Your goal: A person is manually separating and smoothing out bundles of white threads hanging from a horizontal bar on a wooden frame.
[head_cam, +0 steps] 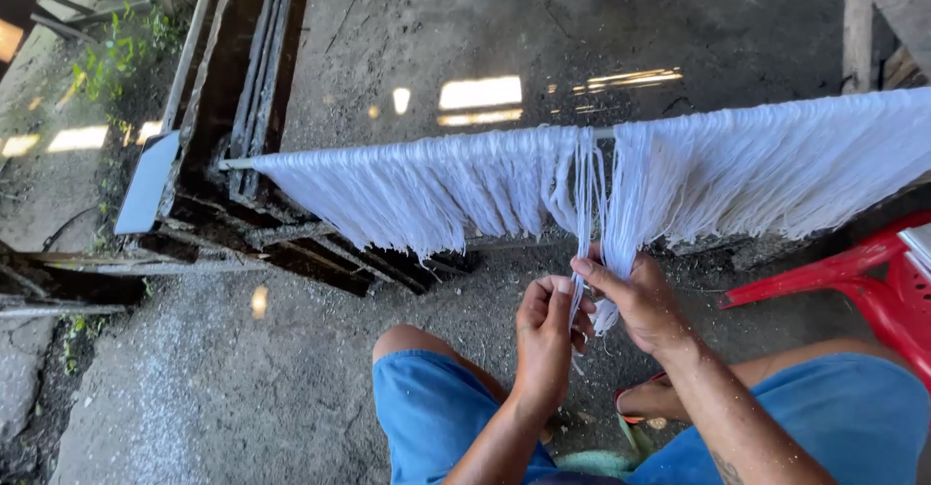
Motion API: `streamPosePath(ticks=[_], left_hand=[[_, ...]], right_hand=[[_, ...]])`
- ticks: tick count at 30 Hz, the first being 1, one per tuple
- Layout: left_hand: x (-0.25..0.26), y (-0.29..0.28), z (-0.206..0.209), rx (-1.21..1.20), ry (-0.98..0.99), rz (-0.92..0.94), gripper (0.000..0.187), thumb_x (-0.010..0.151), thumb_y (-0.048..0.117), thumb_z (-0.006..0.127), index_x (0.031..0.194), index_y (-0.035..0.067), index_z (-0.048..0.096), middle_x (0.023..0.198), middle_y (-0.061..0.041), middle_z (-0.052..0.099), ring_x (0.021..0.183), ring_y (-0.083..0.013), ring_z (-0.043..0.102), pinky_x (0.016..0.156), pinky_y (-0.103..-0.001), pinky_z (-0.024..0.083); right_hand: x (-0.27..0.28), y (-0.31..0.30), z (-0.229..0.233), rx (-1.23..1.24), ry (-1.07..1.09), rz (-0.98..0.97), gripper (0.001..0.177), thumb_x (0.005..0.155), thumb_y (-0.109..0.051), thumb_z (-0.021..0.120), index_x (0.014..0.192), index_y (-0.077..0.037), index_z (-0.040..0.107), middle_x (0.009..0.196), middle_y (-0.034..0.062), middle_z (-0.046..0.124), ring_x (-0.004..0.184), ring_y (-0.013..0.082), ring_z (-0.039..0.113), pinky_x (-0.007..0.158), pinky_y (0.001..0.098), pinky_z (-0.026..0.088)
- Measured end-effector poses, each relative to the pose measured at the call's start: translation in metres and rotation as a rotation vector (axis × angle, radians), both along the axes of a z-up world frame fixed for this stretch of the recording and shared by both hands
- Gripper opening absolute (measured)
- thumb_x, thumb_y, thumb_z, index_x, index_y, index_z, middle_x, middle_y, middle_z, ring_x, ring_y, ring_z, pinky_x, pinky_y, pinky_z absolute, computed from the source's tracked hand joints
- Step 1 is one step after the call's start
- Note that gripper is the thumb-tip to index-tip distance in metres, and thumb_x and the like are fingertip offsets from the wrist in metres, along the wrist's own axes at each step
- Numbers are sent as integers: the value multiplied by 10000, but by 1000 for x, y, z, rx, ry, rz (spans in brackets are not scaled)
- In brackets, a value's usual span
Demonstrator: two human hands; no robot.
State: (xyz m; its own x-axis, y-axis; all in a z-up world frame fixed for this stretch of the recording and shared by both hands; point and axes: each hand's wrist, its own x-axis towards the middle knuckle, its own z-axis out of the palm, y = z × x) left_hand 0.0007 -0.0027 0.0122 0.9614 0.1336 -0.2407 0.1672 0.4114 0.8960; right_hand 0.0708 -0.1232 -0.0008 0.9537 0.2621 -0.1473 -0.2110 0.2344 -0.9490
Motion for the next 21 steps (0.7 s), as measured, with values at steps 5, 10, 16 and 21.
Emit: streamPosePath(ticks=[5, 10, 16, 21], left_hand=[[12, 2, -18, -44, -74, 143, 234, 1063, 338, 509, 968, 130, 557, 992, -40, 620, 900, -160, 579, 764, -346, 502], [9, 11, -22, -323, -198, 96, 204, 1116, 266, 488, 967, 128, 470, 655, 20, 375, 570, -82, 267, 553, -275, 251], [-6, 12, -23, -241, -25, -215, 156, 1093, 274, 540, 1134, 124, 536, 575, 50, 374, 468, -58, 299, 442, -257, 229], [-19, 10, 36, -505, -85, -188, 151, 1102, 184, 516, 1083, 54, 591, 553, 13, 331, 407, -74, 222, 379, -225, 189]], right_hand=[[5, -18, -30, 7, -62, -41, 165, 926, -230, 744, 885, -98, 654, 704, -15, 512, 653, 117, 467, 629, 292, 383], [4, -27, -32, -7, -96, 21, 263, 963, -278, 690, 832, -50, 688, 679, 45, 619, 577, 151, 566, 595, 293, 440], [13, -31, -32, -153, -6, -61, 153, 963, -182, 699, 974, -45, 633, 650, 112, 649, 565, 205, 619, 529, 349, 508], [53, -36, -27, -836, -130, -144, 218, 989, -272, 610, 1005, -65, 678, 805, 77, 768, 609, 221, 751, 592, 385, 568]])
